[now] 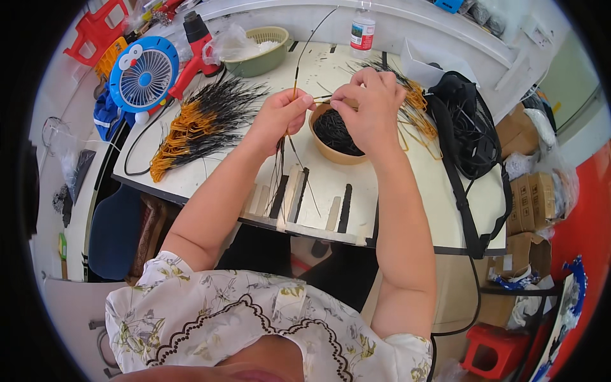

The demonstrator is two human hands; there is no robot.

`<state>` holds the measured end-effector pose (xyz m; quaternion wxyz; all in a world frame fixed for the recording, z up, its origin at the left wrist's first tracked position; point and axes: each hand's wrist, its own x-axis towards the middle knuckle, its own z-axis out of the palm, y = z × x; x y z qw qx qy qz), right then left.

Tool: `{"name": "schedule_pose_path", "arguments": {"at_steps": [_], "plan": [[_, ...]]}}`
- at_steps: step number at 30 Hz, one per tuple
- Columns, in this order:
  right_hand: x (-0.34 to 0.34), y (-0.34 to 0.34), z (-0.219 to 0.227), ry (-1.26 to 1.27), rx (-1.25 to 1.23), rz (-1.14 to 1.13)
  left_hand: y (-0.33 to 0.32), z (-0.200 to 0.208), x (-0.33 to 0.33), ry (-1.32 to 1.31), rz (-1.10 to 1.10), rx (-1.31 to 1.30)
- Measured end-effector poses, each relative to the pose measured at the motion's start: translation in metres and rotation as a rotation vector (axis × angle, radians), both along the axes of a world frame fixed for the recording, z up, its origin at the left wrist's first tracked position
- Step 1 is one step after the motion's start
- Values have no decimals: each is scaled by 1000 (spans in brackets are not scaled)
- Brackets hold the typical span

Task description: The person slides small black tubes from a bowl onto thin wire stems by hand and places the assembled stems onto the table.

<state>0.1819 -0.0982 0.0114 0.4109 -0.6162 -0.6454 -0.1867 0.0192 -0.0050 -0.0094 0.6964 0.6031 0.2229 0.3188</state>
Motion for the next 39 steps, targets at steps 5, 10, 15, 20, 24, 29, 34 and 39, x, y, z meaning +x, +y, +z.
{"name": "schedule_pose_path", "arguments": {"at_steps": [5,10,15,20,24,29,34,39], "plan": [[1,0,-1,-16,-75,-6,1,0,0,19,26,34],[3,9,-9,664,-386,296,1,0,0,22,23,40],[3,9,-9,724,-443,326,0,-1,0,20,28,72],[6,13,-17,833,-406,434,1,-2,0,24,2,106],[3,12,-17,835,-361,473,0,-2,1,21,0,110],[7,13,-12,951,-456,445,1,-1,-2,34,60,144],[8,13,-18,899,-402,524,-1,-2,1,34,32,133],[2,11,-16,823,-331,504,-2,-1,0,8,-5,108]]}}
